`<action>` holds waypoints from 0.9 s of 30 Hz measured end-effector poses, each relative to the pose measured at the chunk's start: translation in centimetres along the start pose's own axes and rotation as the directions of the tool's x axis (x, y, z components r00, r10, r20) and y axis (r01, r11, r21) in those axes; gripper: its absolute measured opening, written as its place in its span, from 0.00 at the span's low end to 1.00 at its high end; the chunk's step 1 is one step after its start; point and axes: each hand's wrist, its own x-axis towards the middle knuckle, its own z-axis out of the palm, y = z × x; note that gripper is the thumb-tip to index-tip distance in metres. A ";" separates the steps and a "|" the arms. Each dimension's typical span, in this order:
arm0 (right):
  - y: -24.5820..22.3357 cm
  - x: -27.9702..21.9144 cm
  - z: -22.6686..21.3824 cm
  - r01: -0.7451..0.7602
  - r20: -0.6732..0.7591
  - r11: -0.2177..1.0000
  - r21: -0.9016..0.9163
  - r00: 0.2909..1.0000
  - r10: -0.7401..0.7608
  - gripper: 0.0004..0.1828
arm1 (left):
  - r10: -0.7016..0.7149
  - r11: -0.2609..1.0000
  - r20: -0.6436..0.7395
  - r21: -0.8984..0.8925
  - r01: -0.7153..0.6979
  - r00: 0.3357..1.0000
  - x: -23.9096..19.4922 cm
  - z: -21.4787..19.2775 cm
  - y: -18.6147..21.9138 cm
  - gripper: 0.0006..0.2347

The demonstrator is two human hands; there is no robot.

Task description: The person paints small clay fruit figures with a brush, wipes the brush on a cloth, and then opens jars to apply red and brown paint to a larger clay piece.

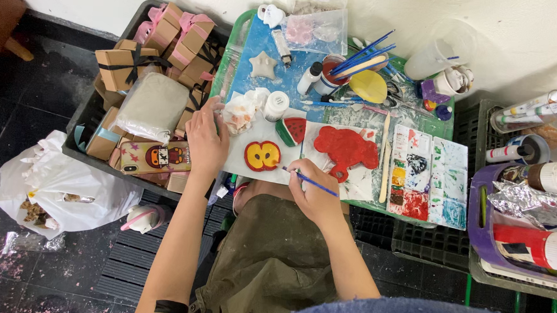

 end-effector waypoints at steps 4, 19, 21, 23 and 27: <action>0.2 0.4 -0.5 -0.005 -0.015 0.996 0.091 1.000 0.007 0.07 | 0.005 1.000 -0.004 -0.010 -0.005 1.000 0.0 -0.1 0.1 0.18; 5.7 1.2 2.0 -0.282 0.124 0.540 0.793 0.943 0.310 0.13 | 0.015 1.000 0.014 0.003 -0.015 1.000 0.1 -0.2 0.0 0.18; 5.8 1.0 1.9 -0.254 0.102 0.520 0.816 0.947 0.303 0.13 | 0.017 1.000 -0.010 0.005 -0.017 1.000 0.0 -0.1 0.0 0.17; 5.8 1.1 1.7 -0.244 0.082 0.558 0.793 0.951 0.299 0.13 | 0.018 1.000 -0.006 0.004 -0.018 1.000 0.0 -0.1 -0.1 0.17; 4.5 1.9 0.9 -0.150 0.030 0.845 0.513 0.987 0.157 0.11 | 0.019 1.000 -0.010 0.005 -0.018 1.000 0.0 0.0 -0.1 0.17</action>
